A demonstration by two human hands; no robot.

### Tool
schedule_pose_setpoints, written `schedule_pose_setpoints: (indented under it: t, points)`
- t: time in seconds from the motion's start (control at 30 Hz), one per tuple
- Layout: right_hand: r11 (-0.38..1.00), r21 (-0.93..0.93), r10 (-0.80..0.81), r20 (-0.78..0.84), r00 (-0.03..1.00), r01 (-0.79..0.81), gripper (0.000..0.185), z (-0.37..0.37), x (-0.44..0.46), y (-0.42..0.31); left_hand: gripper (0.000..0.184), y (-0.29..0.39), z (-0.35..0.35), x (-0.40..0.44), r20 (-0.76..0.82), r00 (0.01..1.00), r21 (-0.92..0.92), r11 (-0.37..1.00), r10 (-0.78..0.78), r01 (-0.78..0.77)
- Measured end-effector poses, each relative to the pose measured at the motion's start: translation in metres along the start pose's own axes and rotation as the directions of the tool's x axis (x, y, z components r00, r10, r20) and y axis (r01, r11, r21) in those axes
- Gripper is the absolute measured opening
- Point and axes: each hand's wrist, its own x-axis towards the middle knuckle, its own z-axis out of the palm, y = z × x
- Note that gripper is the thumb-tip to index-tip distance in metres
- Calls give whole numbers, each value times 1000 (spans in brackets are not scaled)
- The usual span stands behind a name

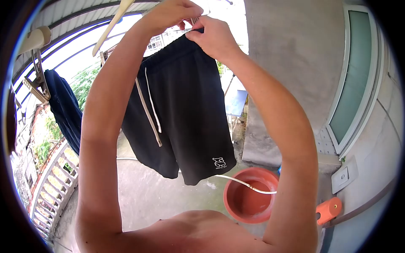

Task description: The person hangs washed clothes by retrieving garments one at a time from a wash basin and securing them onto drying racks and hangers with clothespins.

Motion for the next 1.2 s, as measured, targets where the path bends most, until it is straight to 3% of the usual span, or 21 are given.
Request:
schedule_pose_setpoints:
  t: [0.13, 0.33, 0.4, 0.63, 0.73, 0.8, 0.93, 1.03, 1.1, 1.2]
  points:
    - [1000, 5, 17, 24, 1000, -17, 29, -9, -5, -3, 24, 3, -2, -3, 9, 998, -113, 991, 66, -65]
    - [989, -95, 125, 176, 976, -110, 26, -31, -11, -2, 25, 4, 1, 8, -98, 994, -122, 992, -54, 41]
    - [966, 108, 202, 249, 947, -234, 22, -35, -8, 4, 27, 4, 1, 12, -136, 988, -161, 986, -68, 46]
    - [891, 307, 226, 336, 914, -334, 20, -41, 1, 18, 23, -7, 6, 18, -126, 986, -310, 949, -108, 65]
    - [888, 348, 244, 200, 949, -302, 24, -32, 7, 15, 22, -7, 4, 11, -136, 980, -279, 955, -143, 100]
    - [924, 256, 271, 83, 959, -283, 29, -24, 11, 12, 23, -11, 2, 9, -159, 978, -287, 954, -138, 88]
    - [952, 153, 264, 28, 964, -265, 33, -17, 14, 10, 22, -12, -2, 3, -202, 969, -229, 969, -143, 95]
    - [962, 113, 243, 51, 969, -248, 34, -15, 15, 13, 22, -19, -2, 9, -168, 970, -341, 934, -173, 108]
    - [950, 223, 221, 16, 975, -219, 19, -14, 17, 9, 21, -21, -1, 10, -192, 970, -289, 953, -148, 88]
    - [962, 182, 208, -8, 978, -203, 18, -12, 21, 20, 23, -21, 3, 10, -190, 972, -272, 959, -136, 82]
